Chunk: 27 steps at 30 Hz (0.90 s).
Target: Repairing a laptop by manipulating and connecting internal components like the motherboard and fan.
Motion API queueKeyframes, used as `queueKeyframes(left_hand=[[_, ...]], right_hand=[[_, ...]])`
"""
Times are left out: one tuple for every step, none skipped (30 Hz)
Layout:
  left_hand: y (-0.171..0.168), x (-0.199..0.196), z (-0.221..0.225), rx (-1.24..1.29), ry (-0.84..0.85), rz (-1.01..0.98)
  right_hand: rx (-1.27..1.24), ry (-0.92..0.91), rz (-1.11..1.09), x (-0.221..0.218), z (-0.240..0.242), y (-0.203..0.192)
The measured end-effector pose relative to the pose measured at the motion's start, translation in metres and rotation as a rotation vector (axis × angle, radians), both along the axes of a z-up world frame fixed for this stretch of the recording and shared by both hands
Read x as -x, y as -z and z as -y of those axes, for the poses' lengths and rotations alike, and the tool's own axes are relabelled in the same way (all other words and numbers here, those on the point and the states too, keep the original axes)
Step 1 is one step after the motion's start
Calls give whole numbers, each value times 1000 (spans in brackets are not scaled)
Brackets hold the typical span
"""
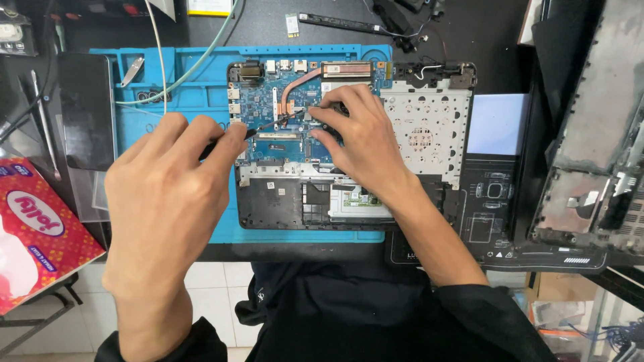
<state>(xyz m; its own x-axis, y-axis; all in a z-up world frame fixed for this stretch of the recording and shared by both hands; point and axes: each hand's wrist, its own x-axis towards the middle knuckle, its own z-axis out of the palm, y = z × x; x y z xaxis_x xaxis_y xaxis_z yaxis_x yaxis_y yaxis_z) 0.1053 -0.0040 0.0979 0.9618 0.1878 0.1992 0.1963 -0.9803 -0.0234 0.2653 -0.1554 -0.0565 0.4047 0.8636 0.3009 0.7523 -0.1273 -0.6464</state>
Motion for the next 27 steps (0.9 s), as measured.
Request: queueKeyframes(left_hand=[[0, 0, 0, 0, -3, 2], [0, -1, 0, 0, -1, 3], [0, -1, 0, -7, -3, -4], [0, -1, 0, -15, -5, -10], [1, -1, 0, -16, -6, -9], [1, -1, 0, -22, -5, -14], [1, 0, 0, -27, -3, -19], [1, -1, 0, -27, -4, -19], [1, -1, 1, -22, -2, -15], [1, -1, 2, -17, 0, -11], [0, -3, 2, -19, 0, -9], [-1, -4, 2, -21, 6, -3], [-2, -5, 3, -22, 11, 1], [-2, -5, 3, -22, 11, 0], [-2, -5, 3, -24, 16, -9], [-2, -5, 3, -25, 21, -18], [-3, -7, 3, -25, 23, -17], [-3, -8, 2, -28, 39, -40], [-4, -9, 2, -31, 54, -63], [-6, -12, 2, -33, 53, -62], [-7, -15, 1, -56, 89, -113], [-9, -18, 1, -80, 124, -165], [-11, -22, 1, -80, 124, -164], [-13, -27, 2, -123, 148, -201], [-15, -30, 2, -166, 172, -239], [-14, -30, 5, -167, 170, -241], [-13, -32, 7, -194, 143, -240]], right_hand=[[0, 2, -2, 0, 0, 1], [0, 3, -1, 0, 0, 1], [-3, 1, -2, 0, 0, 1], [-6, -1, -3, 0, 0, 1], [-6, -2, -2, 0, 0, 1], [-5, -1, -1, 0, 0, 1], [-4, 1, 0, 0, 0, 2], [-4, 1, 0, 0, 0, 1], [-1, 4, -2, 0, 1, 1], [1, 7, -4, 0, 1, 1], [0, 7, -2, 0, 1, 1], [-1, 8, -1, 0, 0, 0], [-1, 9, -1, 0, 0, 0], [-1, 10, -1, 1, 0, 0], [0, 10, 0, 1, 0, 0], [2, 10, 1, 1, 0, -1], [2, 12, 2, 1, 1, -1], [6, 14, 2, 1, 1, 0], [7, 15, 2, 1, 0, 0], [6, 14, 3, 1, 0, 0], [9, 16, 2, 1, 0, -1], [11, 18, 1, 1, -1, -1], [11, 18, 2, 1, -1, -1], [14, 19, 3, 0, -1, -1], [17, 20, 3, 1, -1, -1], [17, 18, 1, 1, -1, -1], [18, 18, 4, 1, -1, -1]])
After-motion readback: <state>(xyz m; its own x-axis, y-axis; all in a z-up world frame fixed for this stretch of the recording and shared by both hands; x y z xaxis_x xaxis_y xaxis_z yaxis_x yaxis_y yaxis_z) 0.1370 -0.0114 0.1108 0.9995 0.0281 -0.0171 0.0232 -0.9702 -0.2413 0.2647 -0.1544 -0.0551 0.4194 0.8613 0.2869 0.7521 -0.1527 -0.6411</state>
